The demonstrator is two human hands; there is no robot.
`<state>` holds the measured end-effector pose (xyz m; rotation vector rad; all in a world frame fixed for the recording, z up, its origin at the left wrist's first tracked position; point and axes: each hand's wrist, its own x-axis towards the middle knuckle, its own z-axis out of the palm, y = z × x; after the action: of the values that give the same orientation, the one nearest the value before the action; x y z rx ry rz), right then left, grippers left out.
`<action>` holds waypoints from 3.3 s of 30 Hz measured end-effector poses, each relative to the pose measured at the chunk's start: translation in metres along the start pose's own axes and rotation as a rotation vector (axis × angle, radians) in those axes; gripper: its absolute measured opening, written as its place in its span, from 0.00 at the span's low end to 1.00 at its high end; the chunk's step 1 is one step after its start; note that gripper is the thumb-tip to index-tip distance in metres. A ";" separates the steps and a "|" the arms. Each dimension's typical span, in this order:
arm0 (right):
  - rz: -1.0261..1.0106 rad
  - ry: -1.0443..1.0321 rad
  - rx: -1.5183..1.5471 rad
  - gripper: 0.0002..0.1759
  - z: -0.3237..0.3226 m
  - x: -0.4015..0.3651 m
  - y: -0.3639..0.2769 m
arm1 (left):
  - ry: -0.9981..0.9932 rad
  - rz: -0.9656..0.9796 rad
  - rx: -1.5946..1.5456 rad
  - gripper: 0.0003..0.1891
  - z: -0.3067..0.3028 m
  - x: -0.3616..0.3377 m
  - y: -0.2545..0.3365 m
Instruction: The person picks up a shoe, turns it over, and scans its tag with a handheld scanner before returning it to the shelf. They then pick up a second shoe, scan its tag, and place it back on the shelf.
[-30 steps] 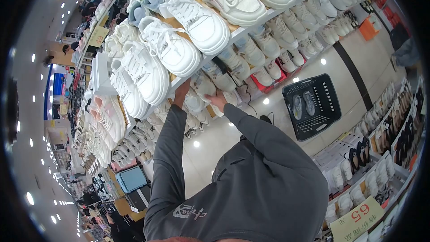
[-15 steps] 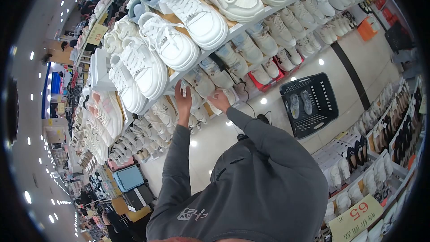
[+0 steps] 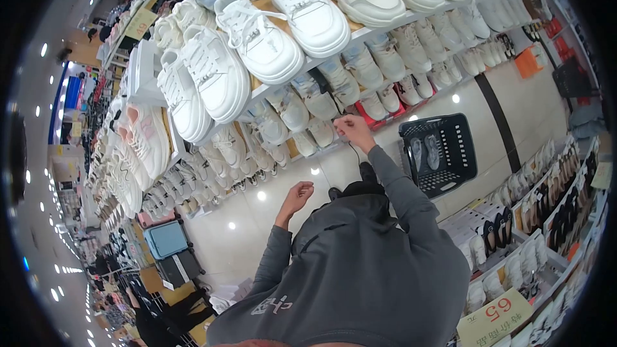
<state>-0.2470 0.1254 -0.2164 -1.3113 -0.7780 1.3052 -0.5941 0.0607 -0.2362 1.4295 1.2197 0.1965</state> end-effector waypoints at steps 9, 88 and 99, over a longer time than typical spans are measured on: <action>-0.274 0.209 -0.128 0.23 0.014 0.043 -0.018 | 0.024 -0.065 -0.024 0.21 0.021 -0.034 -0.034; 0.420 0.334 -0.443 0.39 -0.147 -0.172 0.082 | 0.608 -0.010 -1.477 0.09 0.063 -0.059 0.121; 0.388 0.400 -0.613 0.43 -0.109 -0.187 0.109 | 0.548 0.147 -1.458 0.10 0.019 -0.105 0.090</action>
<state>-0.2022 -0.1001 -0.2924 -2.2237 -0.6793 1.0660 -0.5777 -0.0074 -0.1155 0.1431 0.9414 1.3309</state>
